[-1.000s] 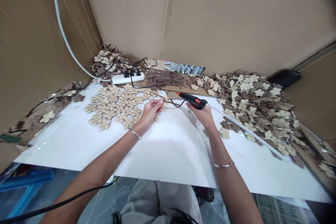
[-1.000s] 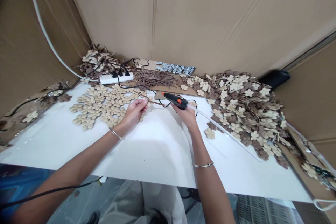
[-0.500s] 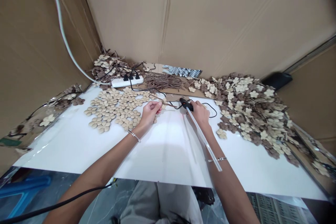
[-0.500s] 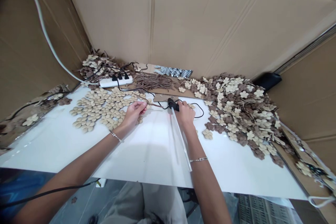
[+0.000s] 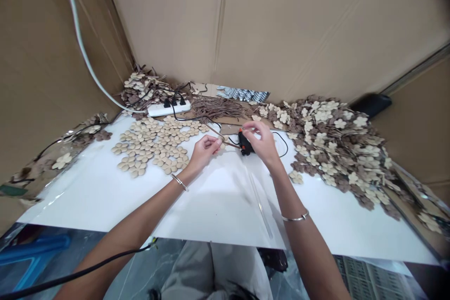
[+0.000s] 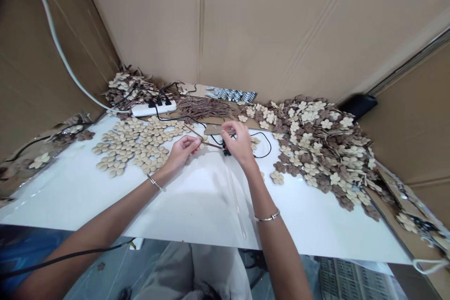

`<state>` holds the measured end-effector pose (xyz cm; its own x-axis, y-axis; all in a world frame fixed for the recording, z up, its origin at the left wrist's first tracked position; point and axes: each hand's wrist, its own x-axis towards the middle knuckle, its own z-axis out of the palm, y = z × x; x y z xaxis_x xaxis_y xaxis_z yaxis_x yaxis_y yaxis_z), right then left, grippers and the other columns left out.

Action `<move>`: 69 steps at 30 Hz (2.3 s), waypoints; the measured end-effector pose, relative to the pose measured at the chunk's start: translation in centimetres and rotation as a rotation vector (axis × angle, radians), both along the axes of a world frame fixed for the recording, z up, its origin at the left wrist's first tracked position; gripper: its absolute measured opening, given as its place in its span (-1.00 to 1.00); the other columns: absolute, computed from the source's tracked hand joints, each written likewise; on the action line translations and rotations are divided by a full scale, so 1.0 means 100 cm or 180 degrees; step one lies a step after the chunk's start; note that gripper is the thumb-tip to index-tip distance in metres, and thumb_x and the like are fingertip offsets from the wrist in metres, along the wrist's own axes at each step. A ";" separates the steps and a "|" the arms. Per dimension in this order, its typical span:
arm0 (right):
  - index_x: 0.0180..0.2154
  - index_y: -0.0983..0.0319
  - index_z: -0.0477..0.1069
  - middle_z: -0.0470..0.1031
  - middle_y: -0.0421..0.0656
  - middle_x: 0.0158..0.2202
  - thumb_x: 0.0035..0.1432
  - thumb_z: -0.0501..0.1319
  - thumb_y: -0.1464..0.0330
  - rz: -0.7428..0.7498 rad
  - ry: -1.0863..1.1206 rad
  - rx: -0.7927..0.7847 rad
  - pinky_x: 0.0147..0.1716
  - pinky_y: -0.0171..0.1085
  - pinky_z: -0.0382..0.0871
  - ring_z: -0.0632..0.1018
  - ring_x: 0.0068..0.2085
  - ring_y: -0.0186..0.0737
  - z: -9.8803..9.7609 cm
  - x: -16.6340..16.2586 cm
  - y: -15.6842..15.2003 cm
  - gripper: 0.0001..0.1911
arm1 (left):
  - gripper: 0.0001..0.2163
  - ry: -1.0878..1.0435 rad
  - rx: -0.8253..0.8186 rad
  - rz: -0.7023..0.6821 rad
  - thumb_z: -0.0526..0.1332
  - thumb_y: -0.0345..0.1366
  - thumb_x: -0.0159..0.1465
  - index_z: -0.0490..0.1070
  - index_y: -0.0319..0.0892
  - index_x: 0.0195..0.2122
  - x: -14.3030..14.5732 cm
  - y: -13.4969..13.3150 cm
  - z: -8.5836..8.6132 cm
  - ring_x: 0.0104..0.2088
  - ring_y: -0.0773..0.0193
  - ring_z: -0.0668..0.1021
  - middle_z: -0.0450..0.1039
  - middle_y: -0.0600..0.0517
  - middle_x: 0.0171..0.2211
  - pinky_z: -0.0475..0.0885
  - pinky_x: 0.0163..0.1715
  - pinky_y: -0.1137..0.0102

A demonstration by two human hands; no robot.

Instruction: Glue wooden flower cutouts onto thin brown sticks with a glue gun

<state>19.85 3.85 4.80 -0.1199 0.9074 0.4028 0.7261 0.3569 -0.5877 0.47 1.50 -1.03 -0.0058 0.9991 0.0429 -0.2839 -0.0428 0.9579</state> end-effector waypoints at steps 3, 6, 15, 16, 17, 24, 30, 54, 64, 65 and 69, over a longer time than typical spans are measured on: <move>-0.21 0.14 0.54 0.52 -0.12 -0.06 0.20 0.13 0.17 0.0691 -0.0139 -0.0310 0.09 -0.11 0.16 0.39 0.05 -0.06 0.013 -0.025 0.010 -0.72 | -0.67 0.0005 0.0070 -0.0095 0.43 -0.09 0.05 0.44 -0.23 -0.37 0.002 -0.001 -0.001 -0.49 0.40 0.41 0.43 0.07 -0.51 0.30 -0.43 0.50; -0.28 0.14 0.56 0.54 -0.16 -0.09 0.14 0.20 0.18 0.1124 -0.0219 -0.0624 0.13 -0.07 0.10 0.42 0.03 -0.08 0.019 -0.041 0.019 -0.77 | -0.66 -0.0022 0.0125 -0.0156 0.43 -0.07 0.03 0.41 -0.22 -0.39 0.002 0.001 -0.002 -0.50 0.41 0.41 0.42 0.09 -0.52 0.30 -0.44 0.49; -0.61 0.22 0.35 0.56 -0.13 -0.21 0.18 0.12 0.21 0.1302 0.0933 -0.0833 -0.01 -0.23 0.29 0.51 -0.07 -0.15 0.017 -0.022 0.015 -0.64 | -0.67 -0.0001 0.0018 -0.0084 0.42 -0.06 0.06 0.44 -0.21 -0.36 0.001 -0.002 0.002 -0.50 0.41 0.39 0.43 0.07 -0.50 0.29 -0.47 0.50; -0.64 0.21 0.32 0.55 -0.13 -0.25 0.20 0.11 0.18 0.1131 0.0915 -0.0676 0.00 -0.22 0.28 0.51 -0.09 -0.15 0.016 -0.017 0.014 -0.59 | -0.68 0.0004 0.0025 -0.0069 0.42 -0.07 0.06 0.44 -0.21 -0.37 0.001 -0.002 0.002 -0.50 0.41 0.39 0.43 0.07 -0.50 0.29 -0.46 0.50; -0.65 0.21 0.30 0.55 -0.13 -0.28 0.21 0.11 0.17 0.0960 0.0901 -0.0503 0.00 -0.21 0.28 0.51 -0.12 -0.16 0.014 -0.013 0.013 -0.57 | -0.68 0.0003 0.0030 -0.0058 0.42 -0.07 0.06 0.44 -0.21 -0.37 0.001 -0.002 0.001 -0.50 0.41 0.39 0.43 0.07 -0.51 0.29 -0.46 0.50; -0.20 0.17 0.48 0.55 -0.15 -0.12 0.14 0.24 0.18 0.0654 0.0237 -0.0218 0.01 -0.15 0.25 0.46 -0.04 -0.10 -0.003 -0.011 -0.001 -0.75 | -0.70 0.0044 0.0109 -0.0109 0.41 -0.09 0.08 0.44 -0.22 -0.36 0.001 0.000 -0.004 -0.49 0.42 0.41 0.44 0.07 -0.51 0.31 -0.43 0.50; -0.25 0.16 0.53 0.59 -0.14 -0.12 0.14 0.25 0.20 0.0768 -0.0098 -0.0368 0.03 -0.09 0.22 0.46 -0.01 -0.03 -0.013 -0.018 -0.003 -0.80 | -0.68 0.0096 0.0150 -0.0159 0.41 -0.08 0.07 0.42 -0.22 -0.35 0.001 0.001 -0.006 -0.50 0.42 0.41 0.43 0.09 -0.51 0.31 -0.43 0.51; -0.29 0.13 0.52 0.61 -0.20 -0.14 0.18 0.24 0.29 0.0781 -0.0193 -0.0038 0.00 -0.02 0.13 0.43 -0.06 -0.05 -0.015 -0.016 -0.013 -0.90 | -0.71 0.0231 0.0507 -0.0201 0.40 -0.10 0.11 0.45 -0.21 -0.31 0.001 0.000 -0.004 -0.45 0.39 0.45 0.46 0.08 -0.46 0.36 -0.38 0.47; -0.21 0.10 0.50 0.60 -0.21 -0.09 0.15 0.28 0.31 0.0786 -0.0144 0.0178 0.03 -0.01 0.12 0.44 -0.06 -0.05 -0.014 -0.009 -0.022 -0.87 | -0.77 0.0393 0.0873 -0.0302 0.35 -0.18 0.19 0.45 -0.21 -0.25 0.001 -0.005 -0.003 -0.37 0.35 0.50 0.51 0.02 -0.35 0.40 -0.29 0.43; -0.20 0.10 0.50 0.60 -0.21 -0.09 0.15 0.28 0.30 0.0775 -0.0163 0.0202 0.03 -0.01 0.13 0.44 -0.06 -0.05 -0.013 -0.008 -0.023 -0.85 | -0.77 0.0383 0.0890 -0.0301 0.35 -0.18 0.19 0.44 -0.20 -0.24 0.001 -0.005 -0.003 -0.36 0.34 0.51 0.50 0.02 -0.34 0.41 -0.28 0.43; -0.18 0.10 0.50 0.59 -0.20 -0.08 0.20 0.24 0.25 0.0745 -0.0359 0.0397 0.02 -0.02 0.12 0.44 -0.04 -0.05 -0.010 -0.005 -0.026 -0.84 | -0.76 0.0363 0.0940 -0.0301 0.35 -0.19 0.19 0.42 -0.19 -0.20 0.002 -0.007 -0.003 -0.33 0.29 0.56 0.52 0.01 -0.30 0.43 -0.23 0.38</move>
